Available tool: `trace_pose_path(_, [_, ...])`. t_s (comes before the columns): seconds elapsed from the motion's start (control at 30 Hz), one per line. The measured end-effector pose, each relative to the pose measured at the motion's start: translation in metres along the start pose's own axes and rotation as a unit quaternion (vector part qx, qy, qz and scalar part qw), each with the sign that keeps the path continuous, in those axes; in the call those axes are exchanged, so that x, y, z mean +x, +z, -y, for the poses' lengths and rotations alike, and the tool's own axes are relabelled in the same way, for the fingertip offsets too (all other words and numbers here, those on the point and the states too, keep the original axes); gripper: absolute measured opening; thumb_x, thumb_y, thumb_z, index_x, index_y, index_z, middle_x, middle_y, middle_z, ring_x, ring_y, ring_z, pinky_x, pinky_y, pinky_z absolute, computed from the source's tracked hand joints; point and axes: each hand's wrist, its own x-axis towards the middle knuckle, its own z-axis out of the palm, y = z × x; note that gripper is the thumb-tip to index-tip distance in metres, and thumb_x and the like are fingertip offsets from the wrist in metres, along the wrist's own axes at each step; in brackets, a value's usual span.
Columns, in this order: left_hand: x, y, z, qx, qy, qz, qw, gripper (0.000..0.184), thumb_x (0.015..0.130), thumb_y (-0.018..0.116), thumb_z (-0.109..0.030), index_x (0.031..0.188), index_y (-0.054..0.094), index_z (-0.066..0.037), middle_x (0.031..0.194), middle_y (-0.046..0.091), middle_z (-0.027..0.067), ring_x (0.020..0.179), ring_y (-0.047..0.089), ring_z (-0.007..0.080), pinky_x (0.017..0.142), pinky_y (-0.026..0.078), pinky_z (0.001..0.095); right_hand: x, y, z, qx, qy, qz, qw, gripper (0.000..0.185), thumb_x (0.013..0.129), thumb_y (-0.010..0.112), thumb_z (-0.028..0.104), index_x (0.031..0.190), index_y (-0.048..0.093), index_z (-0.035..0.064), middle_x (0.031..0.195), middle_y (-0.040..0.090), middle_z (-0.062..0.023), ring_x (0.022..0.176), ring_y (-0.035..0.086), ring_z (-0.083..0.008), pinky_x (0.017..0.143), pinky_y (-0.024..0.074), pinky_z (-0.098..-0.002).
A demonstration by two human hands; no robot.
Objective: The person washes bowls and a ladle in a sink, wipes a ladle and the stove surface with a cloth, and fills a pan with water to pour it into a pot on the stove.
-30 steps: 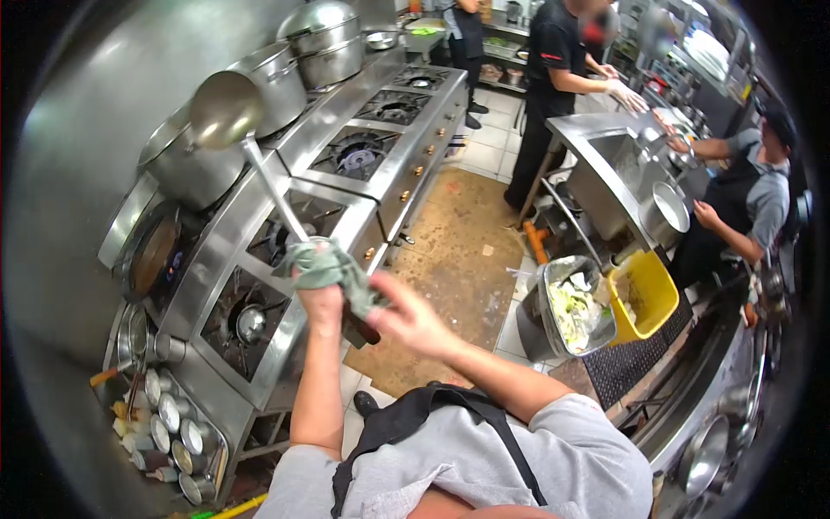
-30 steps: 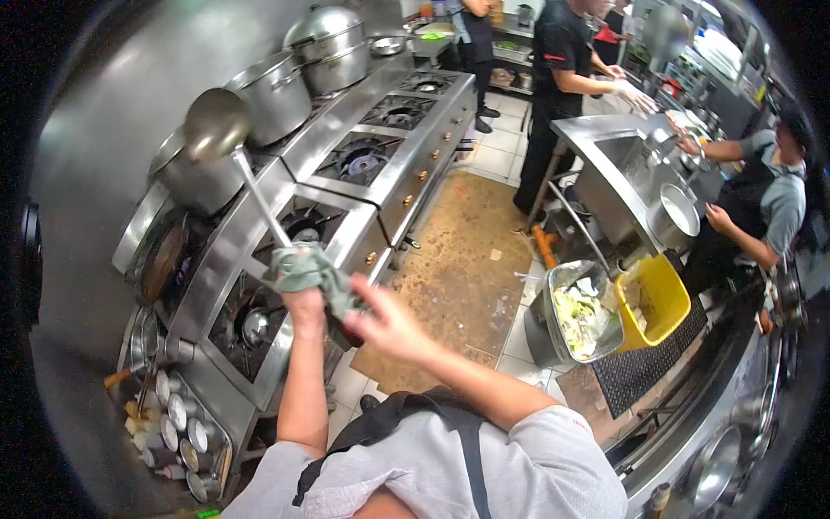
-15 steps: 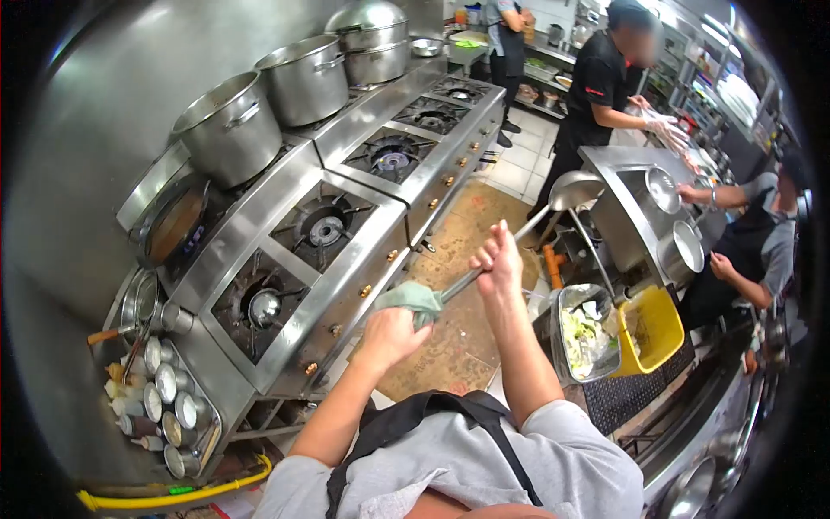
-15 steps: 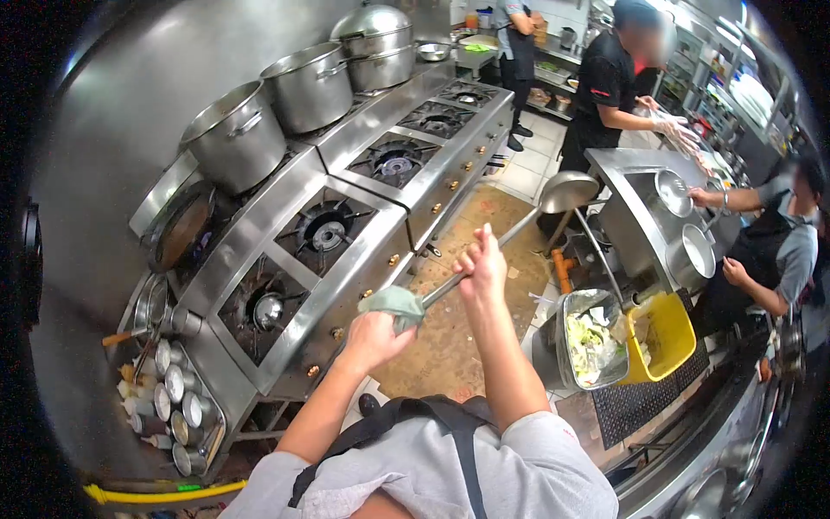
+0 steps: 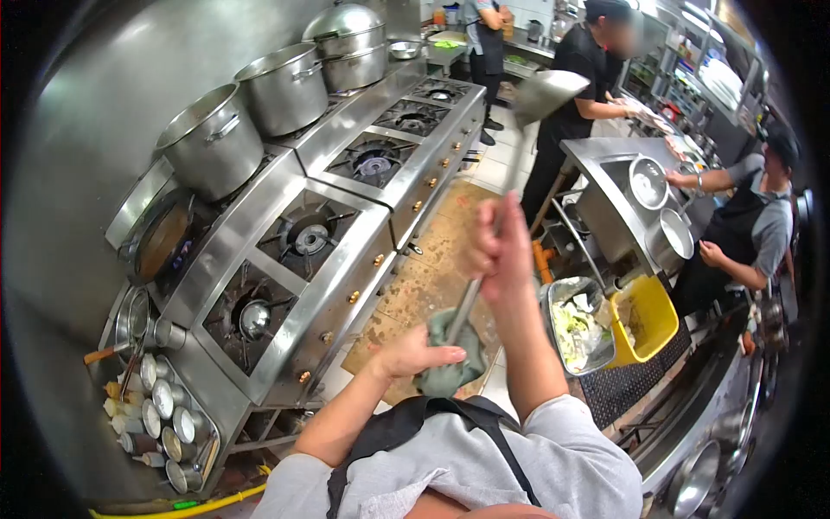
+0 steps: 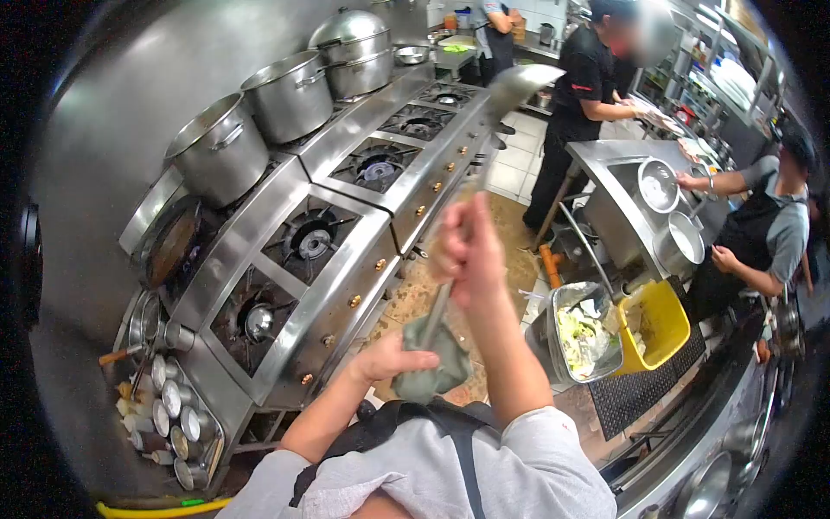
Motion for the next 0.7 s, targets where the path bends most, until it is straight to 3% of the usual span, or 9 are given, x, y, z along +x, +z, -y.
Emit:
trace_pose_path(0.1, [-0.005, -0.006, -0.002, 0.264, 0.047, -0.074, 0.961, 0.046, 0.085, 0.073, -0.027, 0.12, 0.055, -0.002, 0.1, 0.064, 0.0053, 0.093, 0.061, 0.0158, 0.084, 0.049, 0.0315, 0.003, -0.02, 0.035, -0.043, -0.107, -0.053, 0.992, 0.047, 0.1, 0.038, 0.055, 0.086, 0.054, 0.0139, 0.05, 0.033, 0.007, 0.036, 0.031, -0.0075, 0.034, 0.025, -0.0267])
trace_pose_path(0.13, [-0.007, -0.002, -0.004, 0.315, 0.167, -0.132, 0.925, 0.042, 0.084, 0.072, -0.029, 0.114, 0.058, -0.003, 0.099, 0.065, 0.0077, 0.093, 0.062, 0.0193, 0.083, 0.049, 0.0341, 0.001, -0.016, 0.047, -0.046, -0.148, 0.008, 0.988, 0.045, 0.101, 0.038, 0.053, 0.087, 0.054, 0.0134, 0.052, 0.035, 0.0063, 0.038, 0.031, -0.0072, 0.037, 0.0264, -0.026])
trace_pose_path(0.23, [-0.033, -0.033, 0.015, 0.415, 0.045, -0.105, 0.903, 0.037, 0.084, 0.073, -0.027, 0.112, 0.062, -0.005, 0.113, 0.063, 0.0082, 0.103, 0.059, 0.0193, 0.091, 0.046, 0.0339, -0.005, -0.039, 0.088, -0.045, -0.179, -0.013, 0.983, 0.038, 0.102, 0.04, 0.046, 0.093, 0.054, 0.012, 0.055, 0.037, 0.005, 0.039, 0.026, -0.0063, 0.04, 0.0247, -0.0238])
trace_pose_path(0.33, [-0.07, -0.058, 0.043, 0.329, 0.005, -0.215, 0.92, 0.032, 0.086, 0.072, -0.028, 0.108, 0.064, -0.007, 0.103, 0.066, 0.0051, 0.098, 0.061, 0.0164, 0.09, 0.047, 0.0329, -0.011, -0.061, 0.123, -0.151, -0.184, 0.045, 0.97, 0.037, 0.103, 0.041, 0.043, 0.096, 0.055, 0.0094, 0.054, 0.035, 0.0053, 0.037, 0.027, -0.0036, 0.034, 0.025, -0.0206])
trace_pose_path(0.43, [-0.099, -0.079, 0.057, 0.195, 0.023, -0.296, 0.935, 0.027, 0.087, 0.071, -0.023, 0.106, 0.063, -0.006, 0.098, 0.068, 0.0016, 0.092, 0.062, 0.0127, 0.086, 0.05, 0.0318, 0.019, -0.013, 0.13, -0.234, -0.172, -0.07, 0.954, 0.027, 0.103, 0.048, 0.034, 0.1, 0.057, 0.0088, 0.054, 0.034, 0.0059, 0.038, 0.027, -0.0047, 0.037, 0.0262, -0.0208])
trace_pose_path(0.57, [-0.126, -0.104, 0.06, 0.182, 0.0, -0.402, 0.898, 0.024, 0.087, 0.071, -0.021, 0.105, 0.065, -0.005, 0.095, 0.067, 0.0007, 0.091, 0.06, 0.0112, 0.085, 0.049, 0.0303, 0.049, 0.019, 0.072, -0.444, -0.218, -0.014, 0.869, 0.03, 0.095, 0.058, 0.036, 0.103, 0.056, 0.0067, 0.07, 0.051, -0.0002, 0.069, 0.053, -0.0083, 0.054, 0.0401, -0.0239])
trace_pose_path(0.63, [-0.132, -0.118, 0.06, 0.207, 0.086, -0.495, 0.84, 0.019, 0.088, 0.07, -0.021, 0.098, 0.068, -0.005, 0.09, 0.068, 0.0015, 0.084, 0.06, 0.0117, 0.081, 0.049, 0.0305, 0.036, -0.042, 0.001, -0.398, -0.051, 0.099, 0.911, 0.032, 0.093, 0.058, 0.038, 0.089, 0.056, 0.0067, 0.065, 0.052, -0.0014, 0.058, 0.055, -0.014, 0.051, 0.0441, -0.0305])
trace_pose_path(0.67, [-0.137, -0.13, 0.058, 0.236, 0.139, -0.489, 0.828, 0.018, 0.088, 0.07, -0.02, 0.098, 0.068, -0.006, 0.091, 0.069, 0.0015, 0.083, 0.06, 0.0121, 0.081, 0.049, 0.0308, 0.02, -0.105, -0.049, -0.445, 0.064, 0.046, 0.892, 0.031, 0.092, 0.058, 0.037, 0.082, 0.056, 0.0077, 0.054, 0.048, -0.0008, 0.048, 0.05, -0.0149, 0.046, 0.0425, -0.0316])
trace_pose_path(0.7, [-0.142, -0.133, 0.054, 0.216, 0.145, -0.52, 0.813, 0.017, 0.087, 0.069, -0.019, 0.097, 0.067, -0.005, 0.09, 0.068, 0.0015, 0.083, 0.06, 0.0122, 0.08, 0.048, 0.0306, -0.003, -0.181, -0.128, -0.388, 0.141, -0.216, 0.885, 0.026, 0.092, 0.058, 0.03, 0.077, 0.053, 0.0096, 0.048, 0.043, 0.0012, 0.043, 0.047, -0.0138, 0.041, 0.0397, -0.0309])
